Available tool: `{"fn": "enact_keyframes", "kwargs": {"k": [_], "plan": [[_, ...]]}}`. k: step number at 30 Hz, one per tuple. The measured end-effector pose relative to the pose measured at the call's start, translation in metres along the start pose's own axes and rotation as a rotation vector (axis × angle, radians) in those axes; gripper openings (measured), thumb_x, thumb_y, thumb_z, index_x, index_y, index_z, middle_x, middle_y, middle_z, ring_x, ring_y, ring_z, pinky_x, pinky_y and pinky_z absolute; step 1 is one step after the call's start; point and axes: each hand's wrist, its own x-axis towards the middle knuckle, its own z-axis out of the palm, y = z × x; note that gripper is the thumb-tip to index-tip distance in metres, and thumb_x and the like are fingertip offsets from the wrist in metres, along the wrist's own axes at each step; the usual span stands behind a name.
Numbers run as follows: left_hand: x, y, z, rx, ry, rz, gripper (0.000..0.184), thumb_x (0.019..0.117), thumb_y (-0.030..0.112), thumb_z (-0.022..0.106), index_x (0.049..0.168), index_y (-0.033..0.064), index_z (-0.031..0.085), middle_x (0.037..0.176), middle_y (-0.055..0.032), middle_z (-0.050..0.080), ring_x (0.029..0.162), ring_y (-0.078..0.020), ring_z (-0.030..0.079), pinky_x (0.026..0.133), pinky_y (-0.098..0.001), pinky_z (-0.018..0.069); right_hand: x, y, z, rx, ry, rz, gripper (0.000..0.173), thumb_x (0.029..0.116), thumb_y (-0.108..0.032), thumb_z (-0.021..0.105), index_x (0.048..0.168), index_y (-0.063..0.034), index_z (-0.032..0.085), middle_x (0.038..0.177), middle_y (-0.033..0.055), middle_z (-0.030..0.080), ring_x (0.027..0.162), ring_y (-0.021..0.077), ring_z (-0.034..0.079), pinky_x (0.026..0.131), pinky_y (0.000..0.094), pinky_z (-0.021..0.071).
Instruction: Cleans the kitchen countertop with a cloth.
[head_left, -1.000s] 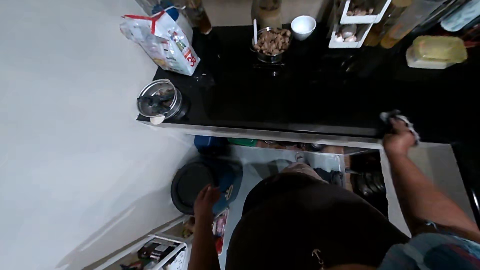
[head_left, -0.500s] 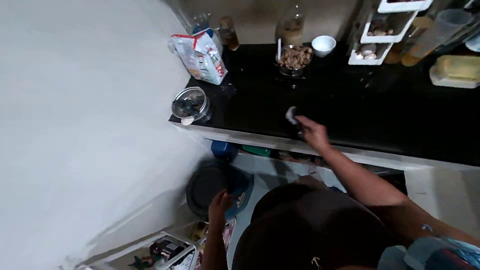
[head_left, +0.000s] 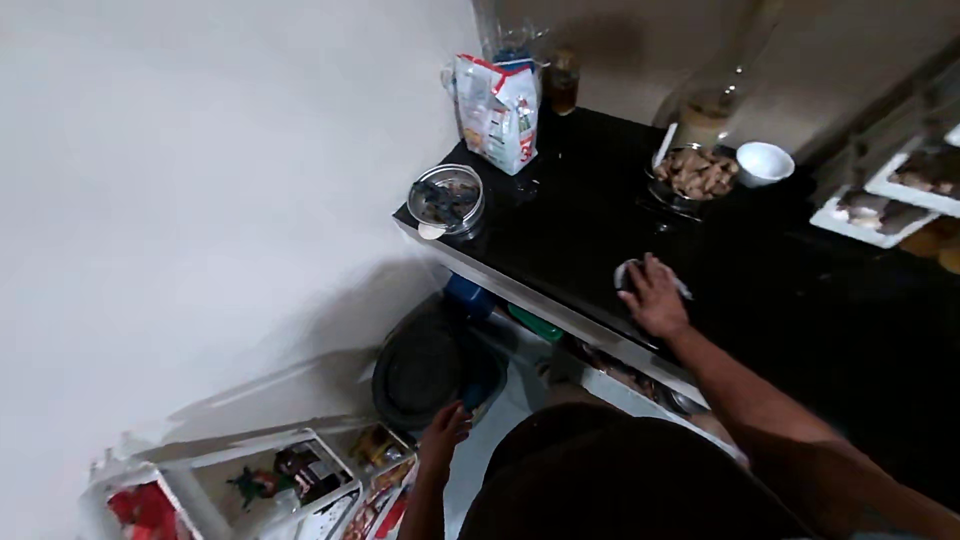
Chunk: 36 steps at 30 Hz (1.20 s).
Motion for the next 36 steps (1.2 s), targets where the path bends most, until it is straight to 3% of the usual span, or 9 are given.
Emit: {"fn": "enact_keyframes", "kwargs": {"k": [3, 6, 12, 17, 21, 25, 32, 34, 36], "plan": [[0.006, 0.013, 0.003, 0.008, 0.021, 0.006, 0.036, 0.1078, 0.013, 0.052, 0.139, -0.0046, 0.053, 0.119, -0.0231, 0.067, 0.100, -0.0269, 0.069, 0.087, -0.0419, 0.0570, 0.072, -0.042, 0.017, -0.008, -0.062, -0.171, 0.061, 0.1103, -0.044, 0.035, 0.161, -0.0103, 0.036, 0.170, 0.0215, 0.019, 0.159, 0.0382, 0.017, 0.129, 0.0544, 0.0098], [0.015, 0.011, -0.003, 0.031, 0.050, 0.002, 0.036, 0.1071, 0.014, 0.053, 0.138, -0.0042, 0.055, 0.120, -0.0237, 0.067, 0.103, -0.0298, 0.070, 0.089, -0.0452, 0.0573, 0.148, -0.047, 0.018, 0.000, -0.070, -0.194, 0.058, 0.1116, -0.040, 0.034, 0.162, -0.0114, 0.035, 0.171, 0.0188, 0.020, 0.160, 0.0340, 0.015, 0.130, 0.0531, 0.0092], [0.020, -0.005, 0.000, -0.102, 0.270, -0.171, 0.035, 0.1071, 0.011, 0.051, 0.138, -0.0070, 0.053, 0.115, -0.0259, 0.067, 0.095, -0.0289, 0.070, 0.083, -0.0444, 0.0573, 0.311, -0.013, 0.013, -0.027, 0.103, 0.023, 0.062, 0.1106, -0.043, 0.038, 0.162, -0.0097, 0.033, 0.169, 0.0267, 0.017, 0.155, 0.0474, 0.020, 0.125, 0.0638, 0.0181], [0.008, -0.019, 0.016, 0.082, 0.205, -0.317, 0.040, 0.1061, 0.013, 0.055, 0.140, -0.0090, 0.053, 0.121, -0.0300, 0.066, 0.106, -0.0387, 0.068, 0.095, -0.0525, 0.0538, 0.414, 0.016, -0.003, -0.031, 0.196, 0.177, 0.064, 0.1116, -0.044, 0.030, 0.159, -0.0012, 0.033, 0.165, 0.0334, 0.022, 0.153, 0.0525, 0.020, 0.123, 0.0680, 0.0156], [-0.002, -0.032, 0.030, 0.089, 0.170, -0.432, 0.043, 0.1069, 0.016, 0.054, 0.142, -0.0083, 0.050, 0.127, -0.0299, 0.065, 0.113, -0.0396, 0.067, 0.099, -0.0529, 0.0522, 0.456, 0.016, -0.015, -0.024, 0.170, 0.163, 0.058, 0.1122, -0.037, 0.034, 0.153, 0.0031, 0.040, 0.162, 0.0339, 0.029, 0.152, 0.0522, 0.024, 0.121, 0.0694, 0.0165], [0.000, -0.044, 0.035, 0.114, 0.121, -0.474, 0.043, 0.1070, 0.018, 0.055, 0.142, -0.0072, 0.051, 0.126, -0.0291, 0.065, 0.111, -0.0393, 0.067, 0.098, -0.0528, 0.0525, 0.435, -0.014, -0.014, -0.027, 0.148, -0.037, 0.056, 0.1123, -0.032, 0.035, 0.155, 0.0046, 0.039, 0.162, 0.0343, 0.030, 0.151, 0.0527, 0.026, 0.123, 0.0666, 0.0177], [0.027, -0.034, 0.016, 0.246, 0.121, -0.282, 0.042, 0.1058, 0.019, 0.058, 0.141, -0.0048, 0.055, 0.123, -0.0277, 0.067, 0.107, -0.0390, 0.069, 0.096, -0.0540, 0.0537, 0.293, -0.133, 0.028, -0.011, -0.082, -0.397, 0.057, 0.1095, -0.028, 0.046, 0.160, -0.0037, 0.035, 0.168, 0.0228, 0.026, 0.157, 0.0378, 0.021, 0.128, 0.0554, 0.0157], [0.026, -0.023, 0.008, 0.272, 0.120, -0.233, 0.042, 0.1061, 0.019, 0.057, 0.140, -0.0047, 0.055, 0.124, -0.0275, 0.067, 0.108, -0.0388, 0.068, 0.097, -0.0530, 0.0531, 0.240, -0.156, 0.041, 0.089, -0.193, -0.597, 0.053, 0.1093, -0.025, 0.046, 0.158, -0.0045, 0.040, 0.167, 0.0204, 0.031, 0.158, 0.0355, 0.022, 0.129, 0.0530, 0.0157], [0.023, -0.016, -0.002, 0.287, 0.130, -0.194, 0.042, 0.1063, 0.019, 0.057, 0.141, -0.0048, 0.054, 0.125, -0.0278, 0.066, 0.110, -0.0388, 0.068, 0.098, -0.0527, 0.0526, 0.182, -0.175, 0.045, 0.384, -0.358, -0.792, 0.044, 0.1077, -0.016, 0.046, 0.149, -0.0065, 0.054, 0.159, 0.0147, 0.047, 0.153, 0.0299, 0.035, 0.128, 0.0481, 0.0234]]}}
